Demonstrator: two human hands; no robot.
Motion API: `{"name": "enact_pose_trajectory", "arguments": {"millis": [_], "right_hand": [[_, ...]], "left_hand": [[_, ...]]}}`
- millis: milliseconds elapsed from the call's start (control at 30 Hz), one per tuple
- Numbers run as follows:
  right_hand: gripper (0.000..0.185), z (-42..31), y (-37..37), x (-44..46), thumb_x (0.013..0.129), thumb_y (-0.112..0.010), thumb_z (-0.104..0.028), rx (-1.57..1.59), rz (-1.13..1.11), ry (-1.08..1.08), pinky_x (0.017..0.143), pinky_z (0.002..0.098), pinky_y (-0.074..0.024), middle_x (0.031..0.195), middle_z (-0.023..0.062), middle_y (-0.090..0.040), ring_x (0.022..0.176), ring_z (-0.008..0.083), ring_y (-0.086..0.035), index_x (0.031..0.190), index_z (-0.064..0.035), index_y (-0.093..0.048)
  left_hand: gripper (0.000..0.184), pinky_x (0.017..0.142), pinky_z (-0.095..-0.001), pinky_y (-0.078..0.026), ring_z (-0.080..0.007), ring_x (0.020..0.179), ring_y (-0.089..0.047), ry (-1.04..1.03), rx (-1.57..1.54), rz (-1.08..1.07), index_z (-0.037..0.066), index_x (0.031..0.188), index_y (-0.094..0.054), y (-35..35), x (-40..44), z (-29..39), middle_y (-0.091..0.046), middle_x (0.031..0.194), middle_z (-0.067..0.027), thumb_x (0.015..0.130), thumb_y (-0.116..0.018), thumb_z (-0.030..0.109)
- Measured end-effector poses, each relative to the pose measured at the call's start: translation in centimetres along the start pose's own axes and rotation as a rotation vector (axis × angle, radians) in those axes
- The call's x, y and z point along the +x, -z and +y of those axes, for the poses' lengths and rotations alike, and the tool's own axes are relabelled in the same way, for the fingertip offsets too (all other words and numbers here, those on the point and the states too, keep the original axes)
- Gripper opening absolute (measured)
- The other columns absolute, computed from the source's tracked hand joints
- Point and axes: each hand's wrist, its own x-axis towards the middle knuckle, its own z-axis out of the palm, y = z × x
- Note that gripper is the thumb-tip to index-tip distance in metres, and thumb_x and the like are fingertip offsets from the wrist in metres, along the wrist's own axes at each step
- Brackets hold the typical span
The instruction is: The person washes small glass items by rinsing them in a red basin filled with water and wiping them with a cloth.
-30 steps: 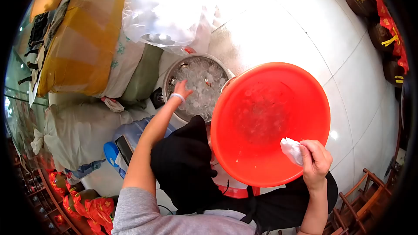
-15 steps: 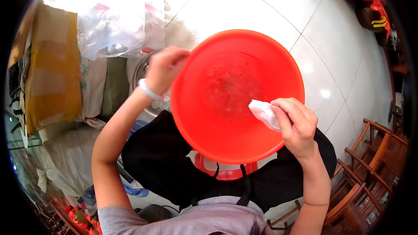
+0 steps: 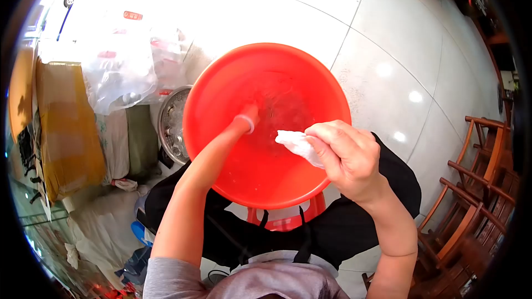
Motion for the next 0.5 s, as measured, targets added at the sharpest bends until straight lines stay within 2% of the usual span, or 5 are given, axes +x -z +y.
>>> {"name": "enact_pose_trajectory", "arguments": {"millis": [100, 167, 233, 267, 500], "right_hand": [[0.014, 0.3, 0.5, -0.3, 0.073, -0.063, 0.005, -0.022, 0.022, 0.023, 0.044, 0.0297, -0.0459, 0.068, 0.0096, -0.057, 0.054, 0.0224, -0.058, 0.085, 0.0028, -0.056], [0.013, 0.3, 0.7, -0.6, 0.073, -0.063, 0.004, -0.021, 0.037, 0.014, 0.044, 0.0293, -0.0462, 0.068, 0.0095, -0.057, 0.054, 0.0223, -0.058, 0.084, 0.0027, -0.056], [0.012, -0.2, 1.1, -0.5, 0.074, -0.063, 0.007, 0.004, 0.020, -0.031, 0.049, 0.0269, -0.0480, 0.069, 0.0123, -0.060, 0.057, 0.0231, -0.061, 0.084, 0.0037, -0.058], [0.012, -0.2, 1.2, -0.8, 0.074, -0.063, 0.007, 0.007, 0.031, -0.040, 0.049, 0.0269, -0.0480, 0.069, 0.0123, -0.060, 0.057, 0.0231, -0.061, 0.084, 0.0037, -0.058], [0.008, -0.3, 1.5, -0.5, 0.076, -0.061, 0.003, -0.005, 0.128, -0.031, 0.048, 0.0286, -0.0474, 0.069, 0.0121, -0.059, 0.057, 0.0235, -0.061, 0.083, 0.0033, -0.057]], "left_hand": [[0.039, 0.081, -0.0458, -0.047, -0.0404, 0.098, -0.056, 0.070, -0.368, -0.033, -0.002, 0.114, -0.054, 5.0, -3.0, 3.7, -0.058, 0.100, -0.0280, 0.076, -0.051, 0.003], [0.040, 0.082, -0.0354, -0.047, -0.0278, 0.098, -0.059, 0.139, -0.373, -0.026, 0.005, 0.113, -0.057, 5.0, -2.0, 2.9, -0.062, 0.103, -0.0171, 0.075, -0.049, -0.005], [0.032, 0.078, -0.0308, -0.048, -0.0199, 0.089, -0.060, 0.304, -1.279, -0.418, 0.000, 0.109, -0.056, 6.2, -1.9, 2.7, -0.062, 0.093, -0.0107, 0.078, -0.051, -0.002], [0.029, 0.060, -0.0269, -0.044, -0.0187, 0.076, -0.061, 0.230, -1.557, -0.465, -0.004, 0.108, -0.053, 9.5, -3.8, 5.0, -0.058, 0.082, -0.0069, 0.081, -0.052, 0.004], [0.031, 0.051, -0.0246, -0.044, -0.0175, 0.070, -0.059, 0.029, -1.644, -0.643, -0.005, 0.116, -0.050, 16.8, -8.1, 8.3, -0.060, 0.091, -0.0126, 0.088, -0.044, 0.007]]}}
